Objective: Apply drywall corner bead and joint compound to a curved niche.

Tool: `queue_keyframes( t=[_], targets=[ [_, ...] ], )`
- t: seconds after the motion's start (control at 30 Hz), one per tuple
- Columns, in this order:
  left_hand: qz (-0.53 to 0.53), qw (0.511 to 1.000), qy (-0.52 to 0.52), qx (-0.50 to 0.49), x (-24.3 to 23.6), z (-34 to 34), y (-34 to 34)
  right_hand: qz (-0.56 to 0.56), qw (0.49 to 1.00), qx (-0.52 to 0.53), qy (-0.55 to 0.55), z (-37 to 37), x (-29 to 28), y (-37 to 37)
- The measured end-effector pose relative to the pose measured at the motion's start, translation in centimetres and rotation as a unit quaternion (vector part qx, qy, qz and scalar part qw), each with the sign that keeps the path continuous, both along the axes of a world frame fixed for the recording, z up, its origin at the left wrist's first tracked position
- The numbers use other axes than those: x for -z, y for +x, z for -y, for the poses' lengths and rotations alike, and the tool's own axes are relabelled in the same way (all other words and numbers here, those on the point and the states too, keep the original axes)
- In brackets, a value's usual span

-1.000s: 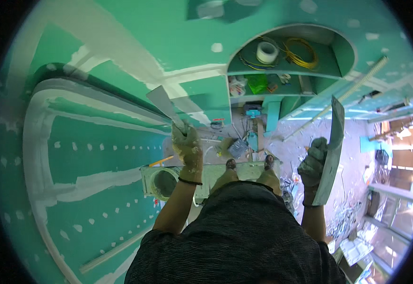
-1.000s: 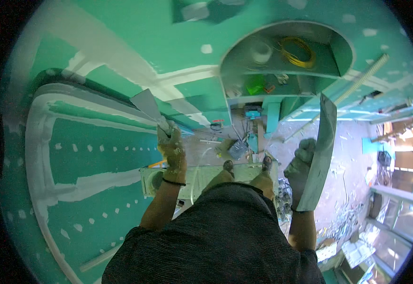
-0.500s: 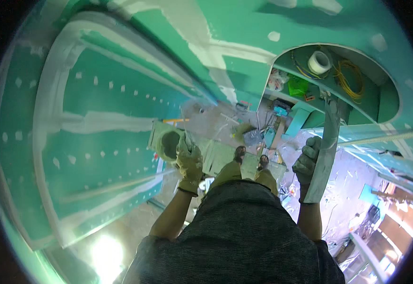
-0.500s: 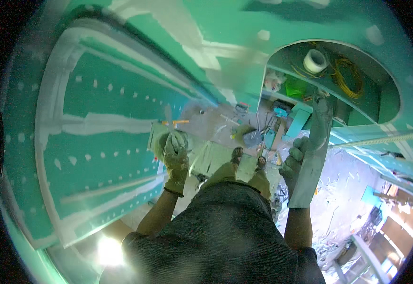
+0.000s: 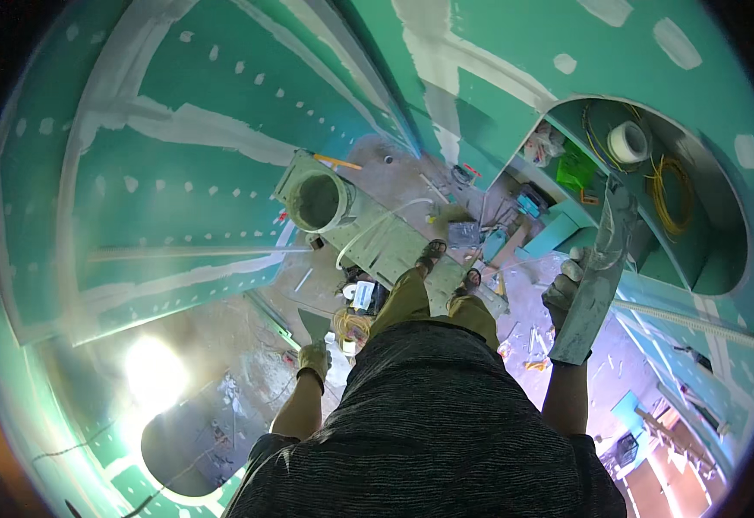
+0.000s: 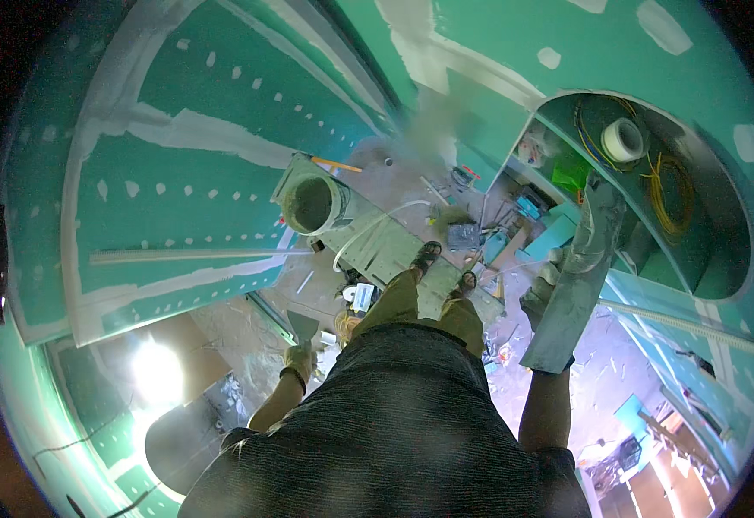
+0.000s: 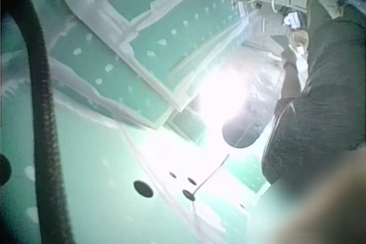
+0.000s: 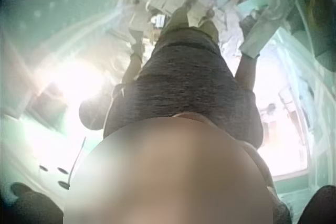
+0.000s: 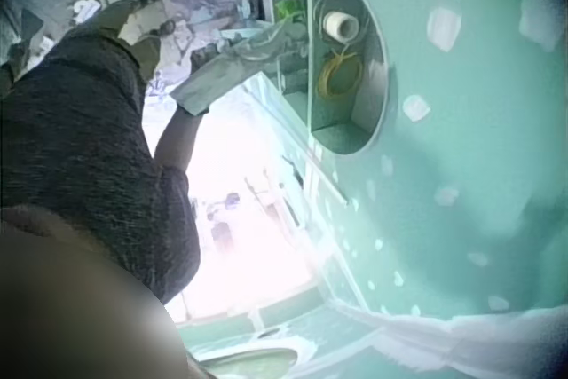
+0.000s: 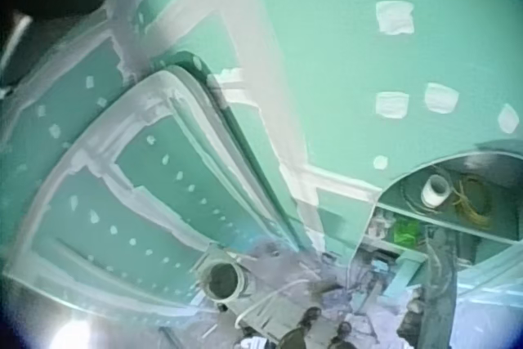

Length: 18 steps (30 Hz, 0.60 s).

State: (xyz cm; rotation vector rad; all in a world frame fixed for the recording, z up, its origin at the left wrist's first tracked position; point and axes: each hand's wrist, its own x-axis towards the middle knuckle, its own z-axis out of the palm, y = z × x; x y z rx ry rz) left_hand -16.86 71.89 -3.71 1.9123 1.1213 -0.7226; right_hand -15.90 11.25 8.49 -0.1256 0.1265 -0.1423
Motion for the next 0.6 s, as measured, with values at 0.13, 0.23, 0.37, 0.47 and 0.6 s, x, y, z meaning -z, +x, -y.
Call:
queue_keyframes(
  t=[0.13,0.23,0.37,0.47,0.6],
  targets=[
    [0.036,0.992,-0.056,-0.107,2.8,-0.4,-3.6,0.031,0.997,-0.041,0.06,0.9,1.3,0.5],
    [0.088,0.963,-0.185,-0.176,5.5,-3.0,-5.2,0.068,0.989,-0.084,0.1,0.5,1.5,2.1],
    [0.157,0.985,-0.073,-0.022,3.1,4.6,-0.8,0.044,0.991,-0.096,0.08,0.8,3.0,1.7],
    [0.278,0.942,-0.181,-0.056,3.3,2.0,-0.2,0.056,0.986,-0.14,0.077,-1.3,3.0,5.0],
    [0.229,0.96,-0.14,-0.079,-4.3,10.1,7.6,-0.006,0.988,-0.154,-0.013,-0.7,4.1,6.8]
  ],
)
